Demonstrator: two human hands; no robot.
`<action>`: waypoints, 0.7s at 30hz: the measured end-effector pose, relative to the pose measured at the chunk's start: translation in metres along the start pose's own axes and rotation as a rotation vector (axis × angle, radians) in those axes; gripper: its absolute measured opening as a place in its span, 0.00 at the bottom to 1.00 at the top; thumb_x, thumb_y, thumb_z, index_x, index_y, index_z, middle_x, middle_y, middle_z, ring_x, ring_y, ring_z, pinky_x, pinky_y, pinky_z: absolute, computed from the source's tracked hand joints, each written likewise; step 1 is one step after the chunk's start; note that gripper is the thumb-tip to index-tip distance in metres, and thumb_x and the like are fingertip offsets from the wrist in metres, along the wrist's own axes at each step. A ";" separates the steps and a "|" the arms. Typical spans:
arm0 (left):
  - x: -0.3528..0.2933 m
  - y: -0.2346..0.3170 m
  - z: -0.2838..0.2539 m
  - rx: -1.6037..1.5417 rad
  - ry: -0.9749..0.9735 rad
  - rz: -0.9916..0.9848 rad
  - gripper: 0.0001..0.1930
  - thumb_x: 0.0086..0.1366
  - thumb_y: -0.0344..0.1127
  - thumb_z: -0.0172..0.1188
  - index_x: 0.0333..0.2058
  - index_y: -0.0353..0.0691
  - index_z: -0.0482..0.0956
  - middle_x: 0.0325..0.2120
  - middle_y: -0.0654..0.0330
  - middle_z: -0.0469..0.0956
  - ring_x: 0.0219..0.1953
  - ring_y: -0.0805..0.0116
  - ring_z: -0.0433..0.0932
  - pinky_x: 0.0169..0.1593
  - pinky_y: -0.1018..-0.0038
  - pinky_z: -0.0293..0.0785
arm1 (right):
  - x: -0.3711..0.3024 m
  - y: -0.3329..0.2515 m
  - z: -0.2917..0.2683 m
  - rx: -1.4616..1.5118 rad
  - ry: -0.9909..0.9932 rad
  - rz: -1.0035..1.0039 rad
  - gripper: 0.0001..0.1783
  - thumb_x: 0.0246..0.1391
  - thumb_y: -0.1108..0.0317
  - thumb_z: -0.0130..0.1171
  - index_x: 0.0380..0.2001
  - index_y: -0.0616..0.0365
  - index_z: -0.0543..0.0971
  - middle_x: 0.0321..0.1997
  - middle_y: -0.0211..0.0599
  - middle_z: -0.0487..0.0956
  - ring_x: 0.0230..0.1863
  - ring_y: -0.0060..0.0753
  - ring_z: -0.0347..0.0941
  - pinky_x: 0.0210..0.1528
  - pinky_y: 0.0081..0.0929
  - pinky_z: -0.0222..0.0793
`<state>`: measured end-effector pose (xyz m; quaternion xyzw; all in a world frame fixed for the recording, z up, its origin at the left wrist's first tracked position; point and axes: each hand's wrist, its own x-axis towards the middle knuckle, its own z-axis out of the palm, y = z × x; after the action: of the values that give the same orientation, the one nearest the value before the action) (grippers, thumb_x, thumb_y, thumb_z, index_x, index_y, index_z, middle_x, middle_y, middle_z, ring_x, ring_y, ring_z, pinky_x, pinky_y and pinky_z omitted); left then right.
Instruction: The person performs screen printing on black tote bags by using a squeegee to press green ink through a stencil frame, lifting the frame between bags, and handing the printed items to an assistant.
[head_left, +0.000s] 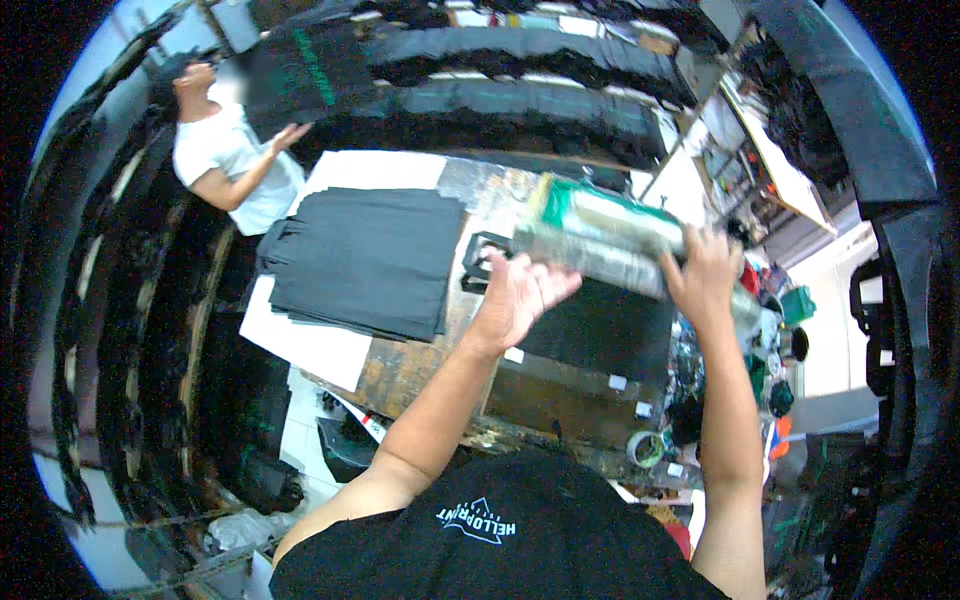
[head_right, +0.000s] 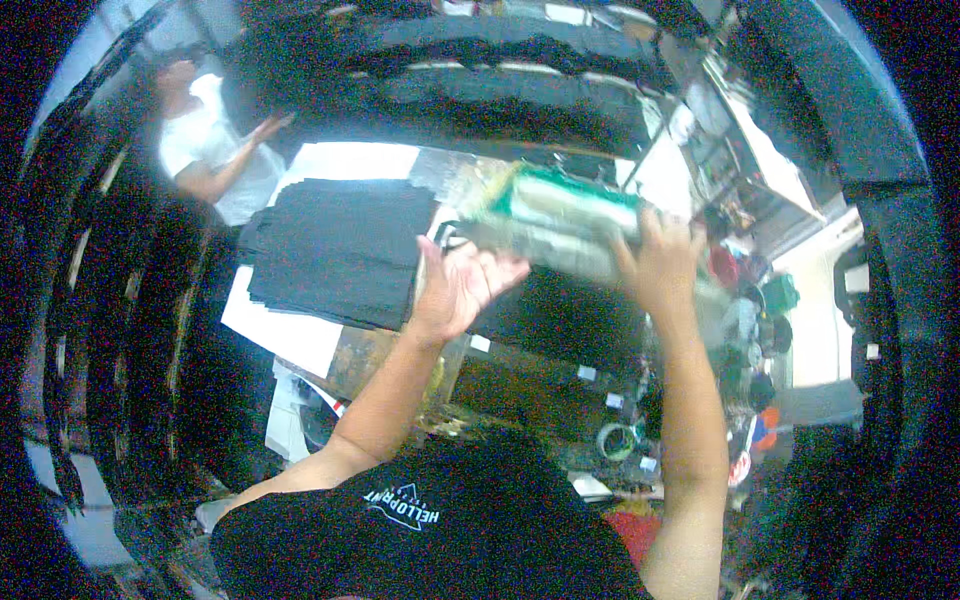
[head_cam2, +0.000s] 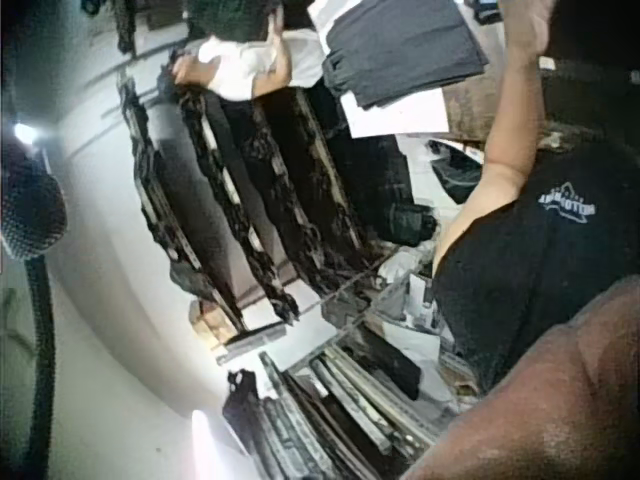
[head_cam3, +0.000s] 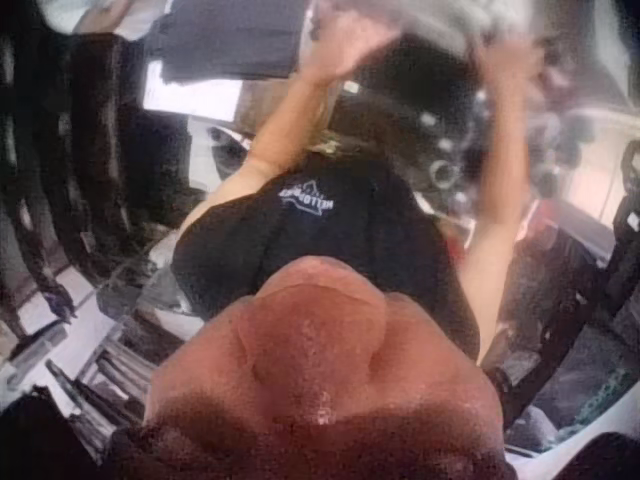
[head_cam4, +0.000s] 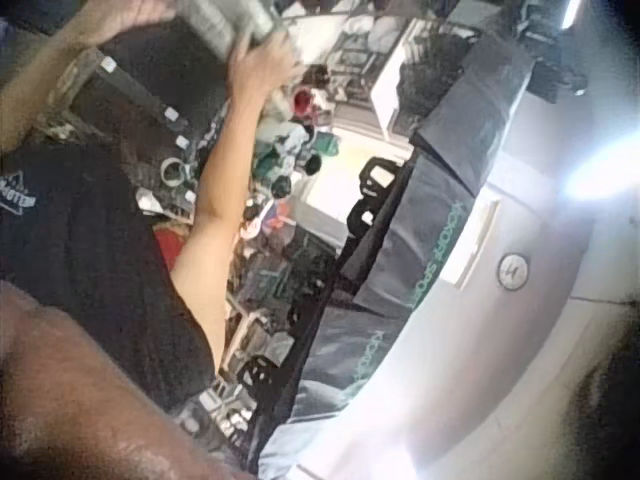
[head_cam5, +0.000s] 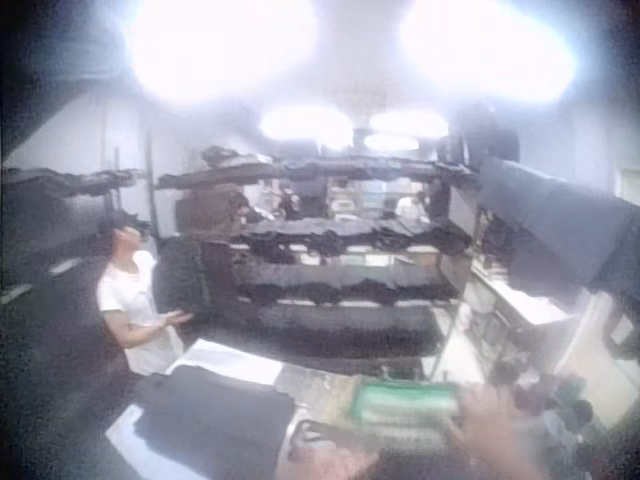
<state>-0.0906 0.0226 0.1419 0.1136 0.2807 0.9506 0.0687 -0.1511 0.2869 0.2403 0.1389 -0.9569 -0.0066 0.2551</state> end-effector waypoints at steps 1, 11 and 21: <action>-0.013 0.011 0.001 -0.087 0.076 -0.135 0.55 0.65 0.76 0.44 0.73 0.36 0.43 0.65 0.36 0.63 0.66 0.42 0.68 0.70 0.50 0.64 | -0.017 -0.002 0.000 0.048 -0.071 -0.050 0.32 0.56 0.47 0.63 0.54 0.60 0.75 0.51 0.51 0.76 0.56 0.54 0.70 0.60 0.54 0.58; -0.095 -0.038 -0.054 0.049 0.469 -0.438 0.61 0.61 0.84 0.41 0.75 0.44 0.28 0.71 0.32 0.47 0.67 0.40 0.66 0.68 0.52 0.68 | -0.111 -0.025 0.055 0.147 -0.324 -0.048 0.34 0.43 0.55 0.75 0.51 0.54 0.74 0.46 0.43 0.75 0.52 0.50 0.69 0.54 0.49 0.60; -0.078 -0.030 -0.055 0.052 0.344 -0.431 0.54 0.67 0.78 0.39 0.75 0.44 0.33 0.69 0.34 0.55 0.67 0.41 0.68 0.69 0.52 0.67 | -0.091 -0.024 0.033 0.201 -0.275 0.017 0.26 0.55 0.46 0.65 0.46 0.55 0.77 0.44 0.45 0.75 0.52 0.51 0.69 0.55 0.55 0.57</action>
<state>-0.0270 0.0042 0.0663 -0.1100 0.3301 0.9118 0.2179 -0.0855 0.2864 0.1651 0.1533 -0.9797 0.0726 0.1065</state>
